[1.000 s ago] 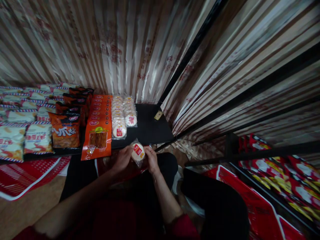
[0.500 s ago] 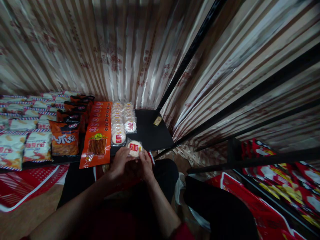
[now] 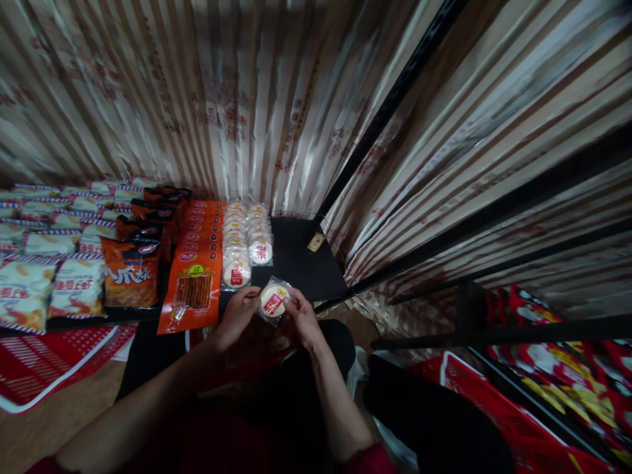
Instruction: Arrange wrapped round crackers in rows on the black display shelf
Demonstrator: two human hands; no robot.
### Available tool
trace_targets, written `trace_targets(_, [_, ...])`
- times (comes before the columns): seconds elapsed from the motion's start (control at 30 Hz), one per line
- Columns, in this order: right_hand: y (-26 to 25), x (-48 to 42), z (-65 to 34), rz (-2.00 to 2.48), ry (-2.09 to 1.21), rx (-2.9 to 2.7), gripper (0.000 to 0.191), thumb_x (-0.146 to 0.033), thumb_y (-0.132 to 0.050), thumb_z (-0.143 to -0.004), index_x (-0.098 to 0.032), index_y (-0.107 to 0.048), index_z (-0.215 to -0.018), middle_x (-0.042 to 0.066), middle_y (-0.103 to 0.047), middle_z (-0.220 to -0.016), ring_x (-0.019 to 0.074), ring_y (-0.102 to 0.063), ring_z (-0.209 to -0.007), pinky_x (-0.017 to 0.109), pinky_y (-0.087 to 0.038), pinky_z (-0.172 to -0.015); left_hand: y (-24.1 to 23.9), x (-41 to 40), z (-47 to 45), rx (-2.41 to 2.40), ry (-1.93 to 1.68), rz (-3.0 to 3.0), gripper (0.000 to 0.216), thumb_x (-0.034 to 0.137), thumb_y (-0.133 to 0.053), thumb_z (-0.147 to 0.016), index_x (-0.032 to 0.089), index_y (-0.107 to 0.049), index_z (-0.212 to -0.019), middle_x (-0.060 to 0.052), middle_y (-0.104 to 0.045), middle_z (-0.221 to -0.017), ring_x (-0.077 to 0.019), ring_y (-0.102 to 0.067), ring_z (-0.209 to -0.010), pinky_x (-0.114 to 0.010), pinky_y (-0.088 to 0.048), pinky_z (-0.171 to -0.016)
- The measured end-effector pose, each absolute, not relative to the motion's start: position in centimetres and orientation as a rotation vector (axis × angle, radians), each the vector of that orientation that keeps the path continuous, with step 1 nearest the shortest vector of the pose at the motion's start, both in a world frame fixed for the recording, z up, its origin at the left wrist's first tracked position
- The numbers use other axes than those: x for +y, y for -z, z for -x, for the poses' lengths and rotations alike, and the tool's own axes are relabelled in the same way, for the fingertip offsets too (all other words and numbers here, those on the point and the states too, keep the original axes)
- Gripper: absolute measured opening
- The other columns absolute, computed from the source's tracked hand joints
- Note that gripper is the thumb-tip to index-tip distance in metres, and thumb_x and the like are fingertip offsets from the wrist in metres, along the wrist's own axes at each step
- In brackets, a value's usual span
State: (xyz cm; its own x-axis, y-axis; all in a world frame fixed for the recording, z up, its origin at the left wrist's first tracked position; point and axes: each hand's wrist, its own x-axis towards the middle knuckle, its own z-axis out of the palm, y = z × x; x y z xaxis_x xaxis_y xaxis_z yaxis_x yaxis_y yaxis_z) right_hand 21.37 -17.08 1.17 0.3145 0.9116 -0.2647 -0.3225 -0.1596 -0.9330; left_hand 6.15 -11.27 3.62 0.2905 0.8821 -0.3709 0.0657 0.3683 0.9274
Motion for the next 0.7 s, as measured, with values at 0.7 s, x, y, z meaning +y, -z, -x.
trace_targets(0.7, [1.2,-12.1,-22.0,1.418,-0.960,-0.603,0.030,-0.032,-0.073,-0.058,-0.019,-0.063,-0.084,0.001,-0.069,-0.075,0.0141,-0.064,-0.069,0.025,-0.052,-0.065,-1.1,-9.9,-7.4,1.275,-0.753,-1.430,0.028,0.021,-0.051,-0.076,0.015,-0.061,-0.102,-0.010,-0.069,-0.098,-0.0209,-0.064,-0.087,-0.036,-0.050,-0.083])
